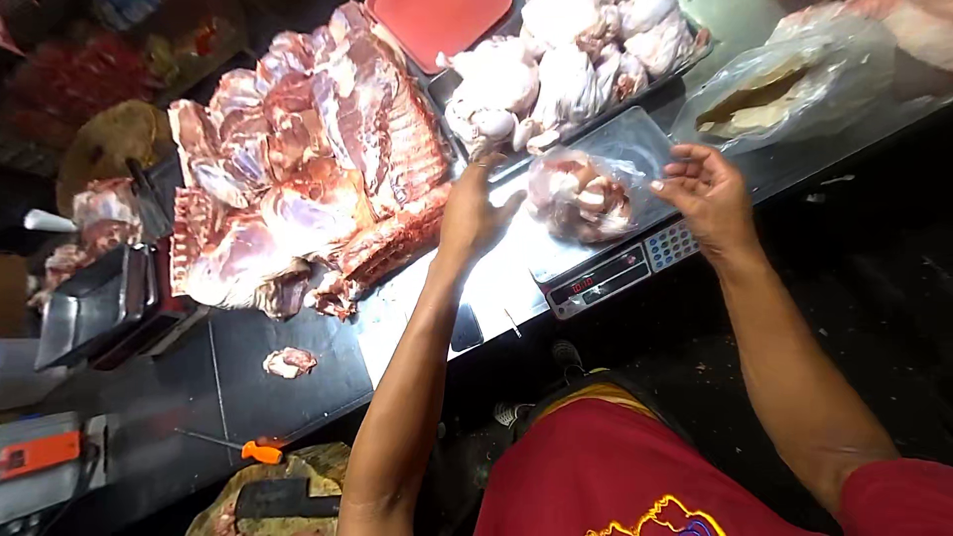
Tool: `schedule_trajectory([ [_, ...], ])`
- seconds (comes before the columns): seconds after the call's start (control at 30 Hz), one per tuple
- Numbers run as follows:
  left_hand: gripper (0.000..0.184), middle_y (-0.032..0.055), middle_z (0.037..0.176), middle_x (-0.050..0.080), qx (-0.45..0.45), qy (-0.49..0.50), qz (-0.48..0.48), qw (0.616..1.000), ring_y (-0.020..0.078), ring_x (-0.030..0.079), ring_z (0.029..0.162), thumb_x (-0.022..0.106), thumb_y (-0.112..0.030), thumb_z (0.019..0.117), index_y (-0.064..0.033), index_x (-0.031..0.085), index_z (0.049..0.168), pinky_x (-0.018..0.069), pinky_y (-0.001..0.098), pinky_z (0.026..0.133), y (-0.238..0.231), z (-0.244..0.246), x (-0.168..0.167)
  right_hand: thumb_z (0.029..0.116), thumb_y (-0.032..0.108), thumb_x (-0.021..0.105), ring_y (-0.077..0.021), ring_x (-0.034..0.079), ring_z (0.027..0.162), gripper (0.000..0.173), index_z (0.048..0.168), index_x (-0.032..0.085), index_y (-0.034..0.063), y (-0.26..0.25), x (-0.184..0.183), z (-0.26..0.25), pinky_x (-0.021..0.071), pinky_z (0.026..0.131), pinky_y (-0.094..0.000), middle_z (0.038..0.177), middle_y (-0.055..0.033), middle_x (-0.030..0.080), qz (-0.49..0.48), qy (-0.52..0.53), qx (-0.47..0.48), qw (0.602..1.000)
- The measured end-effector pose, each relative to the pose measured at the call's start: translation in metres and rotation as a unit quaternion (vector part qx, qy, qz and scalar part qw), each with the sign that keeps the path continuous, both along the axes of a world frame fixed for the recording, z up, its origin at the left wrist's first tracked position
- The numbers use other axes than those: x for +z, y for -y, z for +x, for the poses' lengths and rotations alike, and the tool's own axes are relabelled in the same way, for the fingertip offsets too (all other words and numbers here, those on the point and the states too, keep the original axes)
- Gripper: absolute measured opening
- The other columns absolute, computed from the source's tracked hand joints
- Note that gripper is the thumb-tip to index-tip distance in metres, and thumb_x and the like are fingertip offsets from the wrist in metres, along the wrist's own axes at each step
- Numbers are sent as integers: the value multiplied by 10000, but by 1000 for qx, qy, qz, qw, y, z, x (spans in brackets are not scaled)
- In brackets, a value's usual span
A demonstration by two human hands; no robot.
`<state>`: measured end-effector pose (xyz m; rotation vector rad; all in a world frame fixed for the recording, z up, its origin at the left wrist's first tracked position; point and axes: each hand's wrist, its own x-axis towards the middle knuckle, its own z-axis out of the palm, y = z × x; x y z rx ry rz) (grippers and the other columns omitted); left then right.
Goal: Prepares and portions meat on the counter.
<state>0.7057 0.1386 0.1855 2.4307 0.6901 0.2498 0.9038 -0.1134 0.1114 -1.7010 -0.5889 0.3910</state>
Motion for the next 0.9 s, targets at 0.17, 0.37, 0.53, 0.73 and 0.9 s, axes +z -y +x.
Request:
schedule_trajectory([
  [0.17, 725, 149, 1284, 641, 108, 25, -141, 984, 220, 689, 1010, 765, -439, 909, -49, 478, 1449, 577, 417, 894, 13, -1, -18, 884, 250, 792, -130, 669, 1003, 649, 1432, 510, 47, 9, -7, -3, 577, 868, -282, 1233, -119, 627, -1, 0, -22, 1000],
  [0.37, 964, 209, 1307, 592, 146, 14, -171, 974, 281, 690, 938, 804, -586, 804, -97, 389, 1525, 598, 492, 813, 49, 42, -26, 838, 460, 812, -212, 657, 1053, 803, 1479, 480, 110, 2, -12, -17, 581, 771, -356, 1326, -141, 598, -66, 40, -16, 997],
  [0.53, 875, 236, 1463, 485, 140, -103, -77, 982, 383, 665, 1077, 719, -636, 855, -204, 411, 1550, 568, 583, 837, 71, 83, -35, 851, 312, 831, -389, 657, 1022, 658, 1413, 588, 72, -18, -26, -31, 528, 886, -584, 1182, -229, 665, -177, 169, -10, 970],
  [0.73, 212, 140, 939, 730, 241, 38, -130, 961, 306, 713, 863, 632, -135, 906, -56, 710, 1087, 573, 556, 763, 36, 47, -60, 991, 111, 655, -157, 703, 737, 188, 1141, 708, 11, -21, -15, -9, 622, 730, -385, 921, -100, 726, -46, -11, -50, 998],
  [0.9, 240, 71, 803, 680, 224, 282, -371, 856, 133, 660, 651, 591, 50, 948, 26, 570, 1186, 587, 310, 648, 21, 42, 15, 996, 146, 619, -83, 657, 593, 186, 1037, 706, -13, -45, 44, 2, 608, 629, -306, 749, -21, 694, 54, -4, -22, 998],
])
